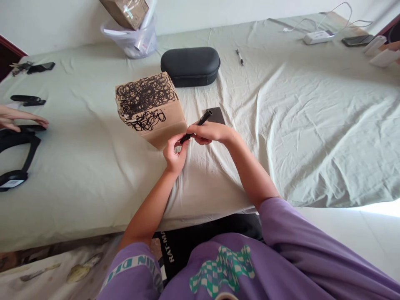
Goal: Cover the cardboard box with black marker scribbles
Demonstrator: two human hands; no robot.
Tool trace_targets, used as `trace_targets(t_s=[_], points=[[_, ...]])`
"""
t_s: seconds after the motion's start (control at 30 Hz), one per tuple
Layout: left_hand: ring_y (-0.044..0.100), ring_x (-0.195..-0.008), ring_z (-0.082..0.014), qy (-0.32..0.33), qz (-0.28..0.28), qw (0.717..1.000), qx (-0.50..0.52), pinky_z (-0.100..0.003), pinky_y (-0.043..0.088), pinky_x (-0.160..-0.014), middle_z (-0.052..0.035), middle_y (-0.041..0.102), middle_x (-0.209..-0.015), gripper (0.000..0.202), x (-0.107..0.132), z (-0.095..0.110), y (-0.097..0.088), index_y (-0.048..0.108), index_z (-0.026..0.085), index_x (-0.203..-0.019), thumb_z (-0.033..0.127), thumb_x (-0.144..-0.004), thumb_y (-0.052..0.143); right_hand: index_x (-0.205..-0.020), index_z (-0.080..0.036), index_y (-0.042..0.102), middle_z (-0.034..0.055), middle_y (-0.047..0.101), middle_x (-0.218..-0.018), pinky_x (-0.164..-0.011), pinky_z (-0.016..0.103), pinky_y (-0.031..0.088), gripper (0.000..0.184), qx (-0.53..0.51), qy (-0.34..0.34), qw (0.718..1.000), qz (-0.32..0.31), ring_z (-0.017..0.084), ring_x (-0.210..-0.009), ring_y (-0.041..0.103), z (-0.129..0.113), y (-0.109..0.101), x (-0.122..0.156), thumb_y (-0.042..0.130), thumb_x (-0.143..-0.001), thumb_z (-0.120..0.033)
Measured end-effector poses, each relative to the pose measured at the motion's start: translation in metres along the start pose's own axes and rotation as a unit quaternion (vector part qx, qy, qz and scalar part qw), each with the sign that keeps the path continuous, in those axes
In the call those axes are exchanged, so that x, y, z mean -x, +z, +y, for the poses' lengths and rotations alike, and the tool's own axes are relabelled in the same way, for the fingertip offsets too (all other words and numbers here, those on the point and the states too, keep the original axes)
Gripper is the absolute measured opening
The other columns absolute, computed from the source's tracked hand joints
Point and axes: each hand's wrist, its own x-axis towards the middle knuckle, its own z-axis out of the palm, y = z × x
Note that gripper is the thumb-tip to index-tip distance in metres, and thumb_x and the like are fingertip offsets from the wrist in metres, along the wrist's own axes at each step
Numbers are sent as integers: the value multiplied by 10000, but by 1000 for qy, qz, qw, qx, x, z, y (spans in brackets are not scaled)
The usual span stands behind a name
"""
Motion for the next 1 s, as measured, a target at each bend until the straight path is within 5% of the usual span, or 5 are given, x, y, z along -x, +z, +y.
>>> trace_targets(t_s=[0.17,0.33,0.53,0.83,1.0], points=[[646,-1211,-378,90,60,985,-135,-598,524,-1067,-158,690,-1173,630,-19,-19,-33,650,217,-1017,601,-639,975,-596,-209,463,-25,432,-498,-446,251,250,380,13,72,994,85,81,-443,346,-1,-26,20,528,-959,-302],[217,-1553,-489,103,192,969,-117,-721,242,-1261,-202,279,-1555,1207,-49,-38,-74,390,268,-1416,793,-476,934,-750,-209,539,17,578,-709,-600,269,377,258,175,48,953,242,136,-637,501,18,-35,11,551,-971,-342],[343,-1601,-441,-33,32,998,45,-608,352,-1305,-230,281,-1679,1566,-75,-74,-83,81,272,-1615,1051,-410,709,-1486,-201,520,170,688,-1266,-879,370,478,615,346,123,883,292,301,-1105,636,53,-18,-27,531,-895,-32],[508,-1519,-410,-143,-78,983,84,-627,361,-1314,-231,503,-1578,1425,-53,-96,-78,242,225,-1619,761,-506,953,-1682,-18,224,369,421,-1545,-1105,572,425,1079,321,277,822,381,480,-1396,469,64,-16,-39,821,-803,-207],[512,-1512,-409,-129,-79,986,68,-627,361,-1313,-236,488,-1585,1399,-56,-94,-77,272,221,-1579,757,-486,960,-1606,21,343,369,501,-1500,-1147,585,441,1110,207,236,859,404,474,-1434,462,72,-30,-35,917,-687,-219]])
